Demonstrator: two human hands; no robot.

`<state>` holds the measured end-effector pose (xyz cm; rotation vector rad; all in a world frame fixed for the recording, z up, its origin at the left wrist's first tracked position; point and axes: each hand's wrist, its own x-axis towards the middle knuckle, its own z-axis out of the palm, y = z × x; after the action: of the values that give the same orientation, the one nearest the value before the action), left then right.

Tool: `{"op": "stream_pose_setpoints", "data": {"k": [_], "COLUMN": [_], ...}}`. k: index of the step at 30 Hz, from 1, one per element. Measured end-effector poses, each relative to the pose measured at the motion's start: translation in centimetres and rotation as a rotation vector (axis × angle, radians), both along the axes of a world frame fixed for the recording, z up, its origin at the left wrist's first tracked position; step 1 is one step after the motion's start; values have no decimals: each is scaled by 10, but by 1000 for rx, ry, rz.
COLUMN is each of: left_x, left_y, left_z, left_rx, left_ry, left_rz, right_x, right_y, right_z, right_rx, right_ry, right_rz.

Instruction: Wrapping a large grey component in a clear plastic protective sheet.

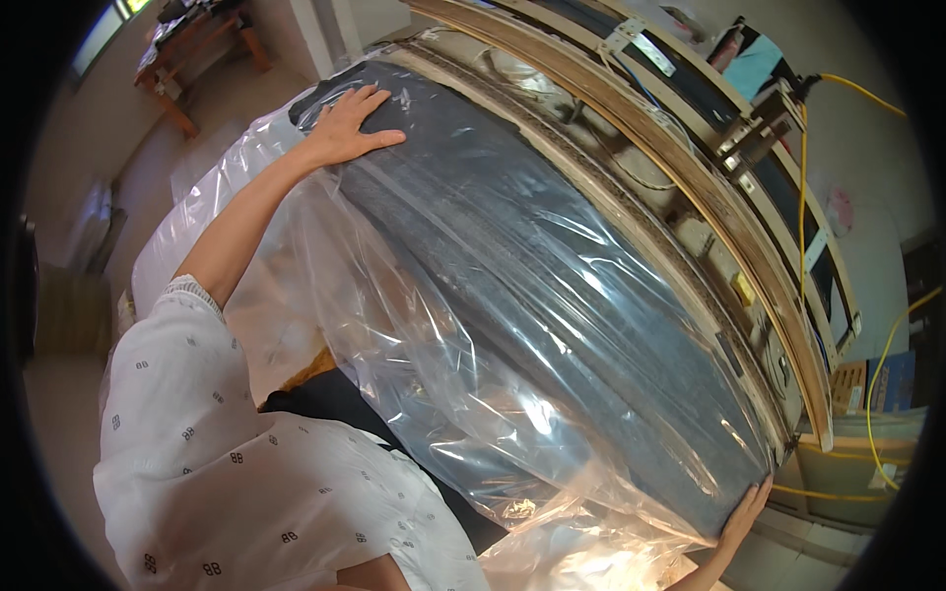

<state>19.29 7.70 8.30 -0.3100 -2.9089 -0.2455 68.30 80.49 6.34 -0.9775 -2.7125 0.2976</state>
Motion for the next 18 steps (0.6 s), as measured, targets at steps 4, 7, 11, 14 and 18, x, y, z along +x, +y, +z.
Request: {"op": "stream_pose_setpoints", "data": {"k": [4, 7, 11, 14, 18], "left_x": [-41, -43, -44, -21, 33], "left_y": [-25, -23, -19, -19, -89], "left_z": [-23, -26, -30, -12, -43], "left_rx": [233, 138, 102, 792, 997], "left_ry": [180, 251, 375, 650, 740], "left_rz": [-77, -52, -143, -218, 119], "right_x": [-4, -49, -99, -148, -183], "right_y": [13, -2, -79, -143, -265], "right_z": [7, 23, 67, 56, 39], "right_rx": [-224, -38, 759, -135, 104], "right_ry": [103, -171, -464, 108, -7], "right_rz": [-95, -315, -210, 411, 655]}}
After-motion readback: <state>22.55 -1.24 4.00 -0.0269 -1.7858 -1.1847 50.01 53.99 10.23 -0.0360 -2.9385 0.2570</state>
